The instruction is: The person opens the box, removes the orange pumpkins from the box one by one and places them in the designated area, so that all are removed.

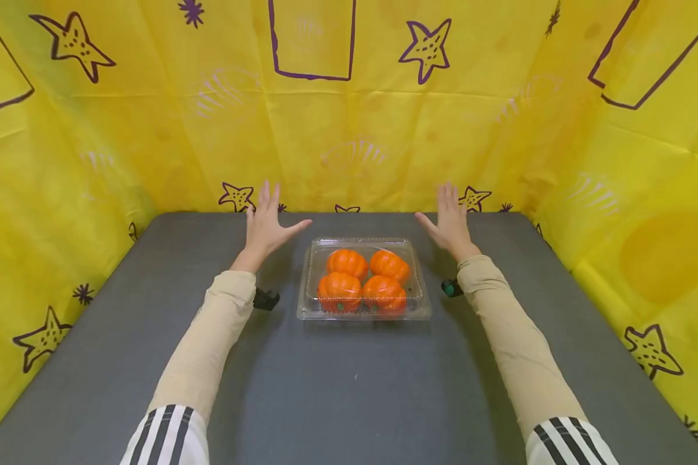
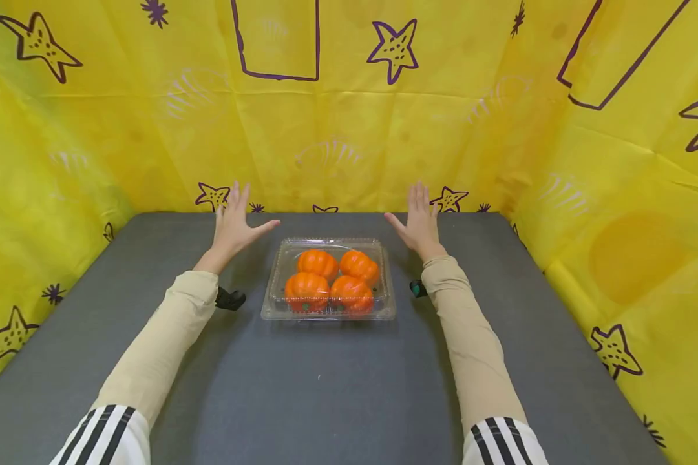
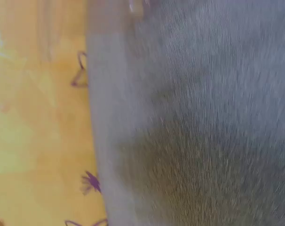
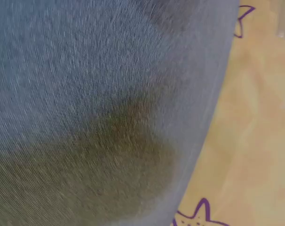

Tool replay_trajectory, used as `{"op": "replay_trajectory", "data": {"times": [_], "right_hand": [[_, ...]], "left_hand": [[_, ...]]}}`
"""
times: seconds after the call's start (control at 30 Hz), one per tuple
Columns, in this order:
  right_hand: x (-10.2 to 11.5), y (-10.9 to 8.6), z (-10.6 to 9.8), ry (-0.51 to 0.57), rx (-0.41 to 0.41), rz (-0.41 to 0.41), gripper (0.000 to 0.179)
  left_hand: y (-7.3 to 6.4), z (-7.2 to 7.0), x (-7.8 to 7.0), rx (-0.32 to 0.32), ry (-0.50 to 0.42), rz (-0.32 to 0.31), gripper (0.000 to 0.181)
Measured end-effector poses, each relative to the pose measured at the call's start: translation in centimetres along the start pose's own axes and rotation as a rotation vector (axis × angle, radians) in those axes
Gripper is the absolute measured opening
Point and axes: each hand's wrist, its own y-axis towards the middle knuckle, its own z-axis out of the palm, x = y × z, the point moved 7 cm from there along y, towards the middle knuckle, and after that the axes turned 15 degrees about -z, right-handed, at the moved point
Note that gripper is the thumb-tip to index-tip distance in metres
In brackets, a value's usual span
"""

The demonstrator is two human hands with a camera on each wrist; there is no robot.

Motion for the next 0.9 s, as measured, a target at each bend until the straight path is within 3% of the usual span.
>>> {"op": "replay_trajectory", "data": {"times": [0.17, 0.27, 0.57, 0.7, 0.9], "right_hand": [[0.4, -1.6, 0.1, 0.171, -0.044, -0.002, 0.087], [1.1, -2.7, -0.1, 0.283, -0.070, -0.010, 0.082], [2.1, -6.0, -0.3, 0.436, -0.105, -0.035, 0.067], [3.6, -7.5, -0.3, 0.496, -0.122, -0.062, 0.061], [8.1, -9.4, -1.1, 0.657, -0.137, -0.157, 0.053]], "left_hand": [[-2.4, -0.7, -0.3, 0.067, -0.322, 0.013, 0.104], [-4.2, -1.2, -0.5, 0.088, -0.445, 0.051, 0.101], [-10.2, -2.6, -2.7, 0.225, -0.694, 0.302, 0.100], [-12.4, -2.6, -3.2, 0.257, -0.745, 0.336, 0.098], [-13.7, 1.5, -1.3, 0.352, -0.617, 0.245, 0.114]]}}
